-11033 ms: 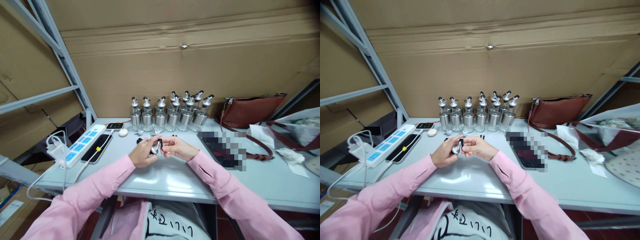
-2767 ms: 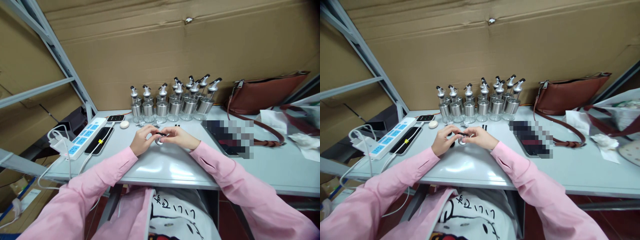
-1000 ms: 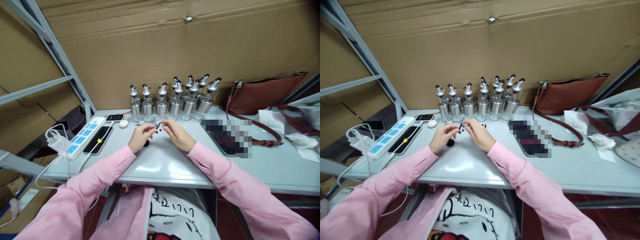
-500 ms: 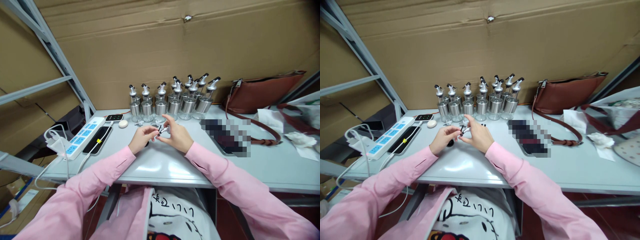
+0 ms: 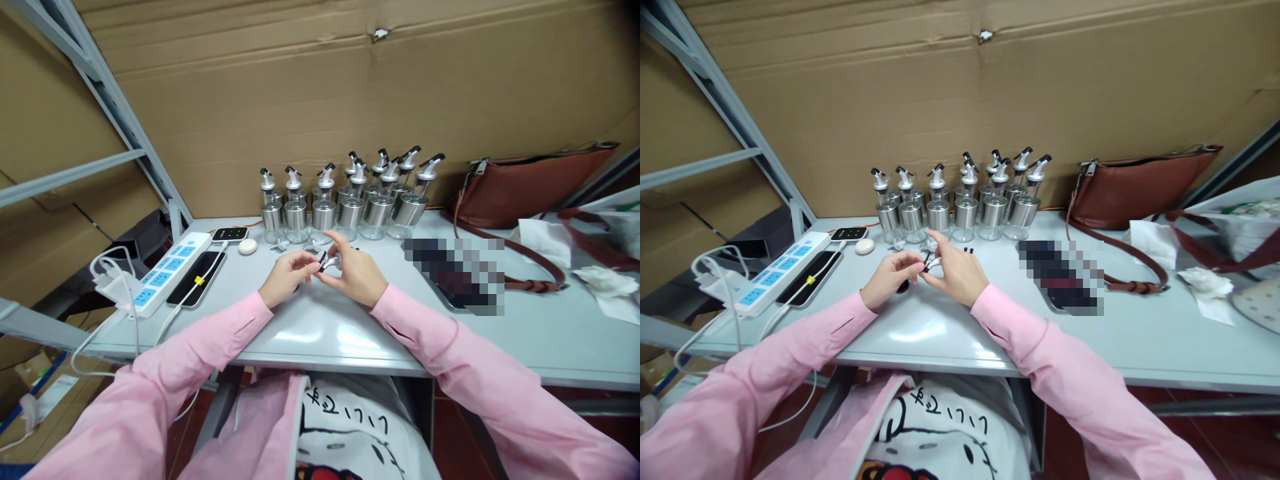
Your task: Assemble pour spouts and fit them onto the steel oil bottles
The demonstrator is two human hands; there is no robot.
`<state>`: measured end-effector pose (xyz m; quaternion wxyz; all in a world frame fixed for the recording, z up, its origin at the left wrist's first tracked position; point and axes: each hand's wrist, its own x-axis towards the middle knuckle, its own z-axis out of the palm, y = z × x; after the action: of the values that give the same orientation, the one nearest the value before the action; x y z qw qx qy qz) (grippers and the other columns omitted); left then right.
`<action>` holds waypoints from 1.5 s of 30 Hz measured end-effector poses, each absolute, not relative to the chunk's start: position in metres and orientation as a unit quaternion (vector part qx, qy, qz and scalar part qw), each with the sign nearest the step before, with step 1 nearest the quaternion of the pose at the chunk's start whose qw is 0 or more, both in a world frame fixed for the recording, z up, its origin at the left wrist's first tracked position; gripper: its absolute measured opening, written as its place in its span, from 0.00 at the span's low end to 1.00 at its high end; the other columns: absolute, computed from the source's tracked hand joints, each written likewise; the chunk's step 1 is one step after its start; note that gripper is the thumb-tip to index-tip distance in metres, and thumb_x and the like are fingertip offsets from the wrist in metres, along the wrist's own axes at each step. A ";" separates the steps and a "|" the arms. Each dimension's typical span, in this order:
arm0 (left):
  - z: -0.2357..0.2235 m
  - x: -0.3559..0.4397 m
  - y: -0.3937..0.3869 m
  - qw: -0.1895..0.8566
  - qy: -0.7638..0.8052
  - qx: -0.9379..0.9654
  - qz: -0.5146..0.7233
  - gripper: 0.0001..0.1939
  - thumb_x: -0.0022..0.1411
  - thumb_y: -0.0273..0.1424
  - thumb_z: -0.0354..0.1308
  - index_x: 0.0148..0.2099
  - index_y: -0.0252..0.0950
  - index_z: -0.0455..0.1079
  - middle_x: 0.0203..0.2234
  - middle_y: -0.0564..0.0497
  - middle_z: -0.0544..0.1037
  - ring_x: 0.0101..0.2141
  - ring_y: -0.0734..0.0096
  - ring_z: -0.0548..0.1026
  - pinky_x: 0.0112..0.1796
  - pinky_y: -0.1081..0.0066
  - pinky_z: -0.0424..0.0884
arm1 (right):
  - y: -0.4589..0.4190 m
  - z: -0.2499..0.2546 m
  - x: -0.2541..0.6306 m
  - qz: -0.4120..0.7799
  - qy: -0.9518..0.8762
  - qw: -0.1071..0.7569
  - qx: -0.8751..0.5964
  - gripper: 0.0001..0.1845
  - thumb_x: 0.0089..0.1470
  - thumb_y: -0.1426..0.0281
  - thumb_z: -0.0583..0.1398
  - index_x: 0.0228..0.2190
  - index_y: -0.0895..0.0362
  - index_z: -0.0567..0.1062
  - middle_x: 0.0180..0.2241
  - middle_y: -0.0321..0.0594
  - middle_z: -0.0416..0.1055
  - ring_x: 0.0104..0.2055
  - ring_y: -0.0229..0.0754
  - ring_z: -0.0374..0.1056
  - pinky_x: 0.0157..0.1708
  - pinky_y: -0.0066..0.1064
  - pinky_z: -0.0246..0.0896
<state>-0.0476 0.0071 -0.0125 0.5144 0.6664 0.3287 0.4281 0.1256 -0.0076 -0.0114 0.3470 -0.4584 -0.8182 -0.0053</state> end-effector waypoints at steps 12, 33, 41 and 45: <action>-0.011 -0.052 0.001 0.413 0.282 0.753 0.426 0.15 0.60 0.36 0.54 0.47 0.36 0.70 0.32 0.50 0.74 0.23 0.78 0.69 0.31 0.73 0.67 | -0.012 -0.008 0.127 -0.033 -0.811 0.391 -0.434 0.36 0.47 0.62 0.60 0.54 0.59 0.53 0.31 0.39 0.73 0.19 0.39 0.65 0.21 0.29 0.56; -0.008 -0.060 0.005 0.167 0.206 0.876 0.402 0.13 0.61 0.30 0.50 0.42 0.37 0.75 0.28 0.50 0.79 0.28 0.70 0.74 0.41 0.64 0.62 | -0.015 -0.006 0.123 -0.044 -0.829 0.385 -0.404 0.26 0.46 0.64 0.59 0.46 0.60 0.60 0.25 0.36 0.74 0.21 0.41 0.71 0.22 0.27 0.56; 0.005 -0.061 0.002 0.139 0.289 0.821 0.472 0.12 0.58 0.29 0.52 0.43 0.40 0.73 0.29 0.52 0.78 0.32 0.69 0.73 0.45 0.62 0.58 | -0.022 0.003 0.123 -0.055 -0.806 0.411 -0.423 0.13 0.40 0.66 0.59 0.29 0.55 0.62 0.18 0.33 0.71 0.18 0.41 0.70 0.20 0.27 0.56; 0.011 -0.073 0.036 0.162 0.375 0.690 0.598 0.13 0.56 0.35 0.55 0.45 0.39 0.65 0.41 0.49 0.72 0.43 0.66 0.68 0.46 0.65 0.60 | -0.022 0.004 0.123 -0.053 -0.799 0.417 -0.429 0.13 0.38 0.66 0.59 0.27 0.54 0.60 0.17 0.32 0.69 0.16 0.40 0.68 0.19 0.27 0.56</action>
<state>-0.0734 0.0364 0.0107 0.1618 0.6899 0.3753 0.5975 0.1230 -0.0224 0.0040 0.4171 -0.4293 -0.7993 -0.0529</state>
